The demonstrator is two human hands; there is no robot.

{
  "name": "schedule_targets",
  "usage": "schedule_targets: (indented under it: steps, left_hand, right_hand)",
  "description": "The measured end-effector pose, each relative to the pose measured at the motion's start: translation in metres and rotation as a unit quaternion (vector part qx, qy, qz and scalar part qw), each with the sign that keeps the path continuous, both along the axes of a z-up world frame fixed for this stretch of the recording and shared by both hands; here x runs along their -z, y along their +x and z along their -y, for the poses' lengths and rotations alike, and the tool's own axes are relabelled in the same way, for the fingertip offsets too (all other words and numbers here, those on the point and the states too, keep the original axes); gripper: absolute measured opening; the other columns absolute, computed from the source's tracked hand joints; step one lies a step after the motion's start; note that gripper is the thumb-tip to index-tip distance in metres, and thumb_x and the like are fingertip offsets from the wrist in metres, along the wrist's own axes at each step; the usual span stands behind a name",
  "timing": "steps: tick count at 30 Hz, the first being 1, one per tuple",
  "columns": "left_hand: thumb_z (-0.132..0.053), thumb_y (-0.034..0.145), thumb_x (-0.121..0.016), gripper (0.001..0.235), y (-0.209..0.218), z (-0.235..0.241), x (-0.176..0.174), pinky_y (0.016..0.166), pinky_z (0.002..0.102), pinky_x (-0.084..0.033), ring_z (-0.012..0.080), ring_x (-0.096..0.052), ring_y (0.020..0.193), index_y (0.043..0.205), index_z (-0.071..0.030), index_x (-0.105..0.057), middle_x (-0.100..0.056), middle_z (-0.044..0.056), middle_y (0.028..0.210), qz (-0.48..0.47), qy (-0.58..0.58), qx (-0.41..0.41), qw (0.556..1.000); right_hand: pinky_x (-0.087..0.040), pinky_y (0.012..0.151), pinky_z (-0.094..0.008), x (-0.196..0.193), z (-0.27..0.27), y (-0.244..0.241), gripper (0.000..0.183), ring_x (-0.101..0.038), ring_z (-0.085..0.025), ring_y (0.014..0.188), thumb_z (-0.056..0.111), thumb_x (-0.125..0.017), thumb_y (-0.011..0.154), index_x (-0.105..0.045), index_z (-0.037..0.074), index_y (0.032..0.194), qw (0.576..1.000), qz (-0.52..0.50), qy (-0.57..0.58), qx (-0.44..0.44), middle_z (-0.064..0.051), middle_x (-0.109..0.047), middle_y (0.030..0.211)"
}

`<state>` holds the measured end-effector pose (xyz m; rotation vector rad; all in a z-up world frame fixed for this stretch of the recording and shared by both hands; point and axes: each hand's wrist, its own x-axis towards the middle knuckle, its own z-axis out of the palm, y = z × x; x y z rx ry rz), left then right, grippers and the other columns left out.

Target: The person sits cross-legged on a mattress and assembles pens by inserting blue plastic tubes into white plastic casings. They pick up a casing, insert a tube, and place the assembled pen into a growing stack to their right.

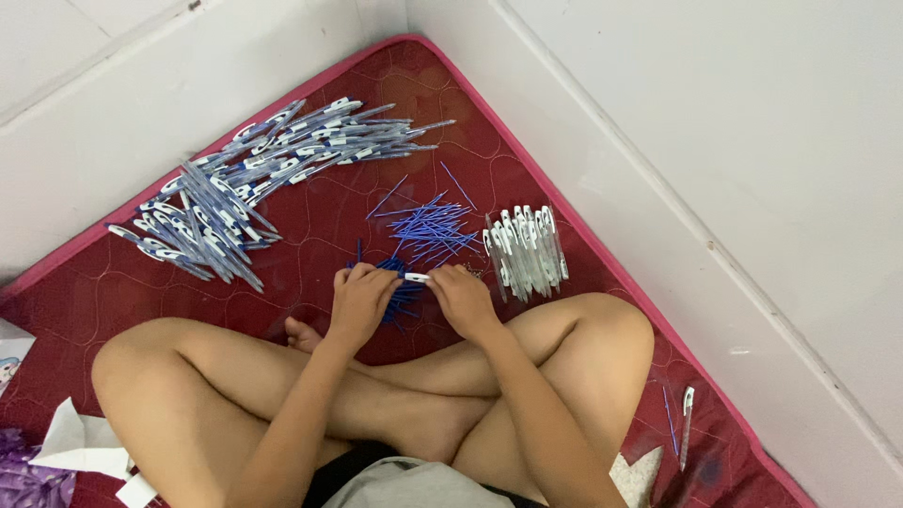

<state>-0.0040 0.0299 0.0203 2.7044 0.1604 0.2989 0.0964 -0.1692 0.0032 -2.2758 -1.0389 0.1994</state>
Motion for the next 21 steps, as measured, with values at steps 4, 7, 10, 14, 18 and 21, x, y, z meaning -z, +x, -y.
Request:
schedule_targets:
  steps: [4,7,10,14,18,21]
  left_hand:
    - [-0.038,0.11,-0.051,0.023,-0.001,0.001,-0.009,0.097,0.041,-0.04,0.0153,-0.062,0.108,0.118,-0.025,-0.068,-0.074,-0.006,0.102,-0.049,-0.034,-0.018,0.998]
    - [-0.032,0.112,-0.046,0.025,-0.001,0.004,-0.017,0.095,0.041,-0.042,0.0195,-0.061,0.103,0.108,-0.02,-0.068,-0.069,-0.001,0.088,-0.061,-0.072,0.002,0.996]
    - [-0.033,0.11,-0.047,0.029,0.0,0.005,-0.01,0.085,0.04,-0.047,0.0232,-0.063,0.098,0.091,-0.019,-0.065,-0.064,0.002,0.076,-0.075,-0.173,0.012,0.982]
    - [-0.034,0.112,-0.043,0.039,0.002,0.004,0.001,0.079,0.04,-0.046,0.0236,-0.057,0.083,0.084,-0.015,-0.062,-0.058,0.006,0.072,-0.116,-0.375,0.007,0.919]
    - [-0.023,0.108,-0.053,0.03,0.011,0.002,0.041,0.073,0.032,-0.045,0.0155,-0.051,0.072,0.084,-0.011,-0.065,-0.052,0.001,0.068,-0.045,-0.525,-0.068,0.847]
    - [-0.017,0.104,-0.051,0.024,0.009,-0.011,0.059,0.072,0.032,-0.044,0.0166,-0.048,0.071,0.094,-0.001,-0.066,-0.05,0.003,0.072,-0.009,-0.539,-0.144,0.83]
  right_hand:
    - [-0.052,0.087,-0.035,-0.022,-0.001,-0.002,0.028,-0.069,-0.023,0.094,0.036,-0.048,0.108,-0.071,0.021,0.107,0.999,-0.035,0.006,-0.009,-0.001,-0.07,0.09]
    - [-0.054,0.088,-0.044,-0.035,0.002,-0.004,0.025,-0.068,-0.035,0.097,0.027,-0.052,0.107,-0.07,0.01,0.109,0.996,-0.078,0.021,-0.03,-0.013,-0.07,0.093]
    - [-0.054,0.087,-0.042,-0.035,0.005,-0.006,0.027,-0.069,-0.032,0.095,0.026,-0.049,0.108,-0.072,0.011,0.109,0.995,-0.091,0.022,-0.037,-0.011,-0.071,0.092]
    - [-0.054,0.085,-0.044,-0.026,0.002,-0.008,0.025,-0.068,-0.036,0.092,0.024,-0.056,0.105,-0.072,0.005,0.108,0.997,-0.055,0.045,-0.043,-0.016,-0.07,0.09]
    - [-0.055,0.081,-0.036,-0.029,-0.006,-0.01,0.016,-0.067,-0.029,0.087,0.02,-0.07,0.097,-0.077,0.008,0.104,0.996,-0.01,0.09,-0.02,-0.007,-0.072,0.087]
    - [-0.057,0.08,-0.037,-0.026,-0.002,0.0,0.012,-0.067,-0.025,0.088,0.016,-0.077,0.087,-0.077,0.021,0.098,0.996,0.02,0.071,0.042,0.0,-0.071,0.086]
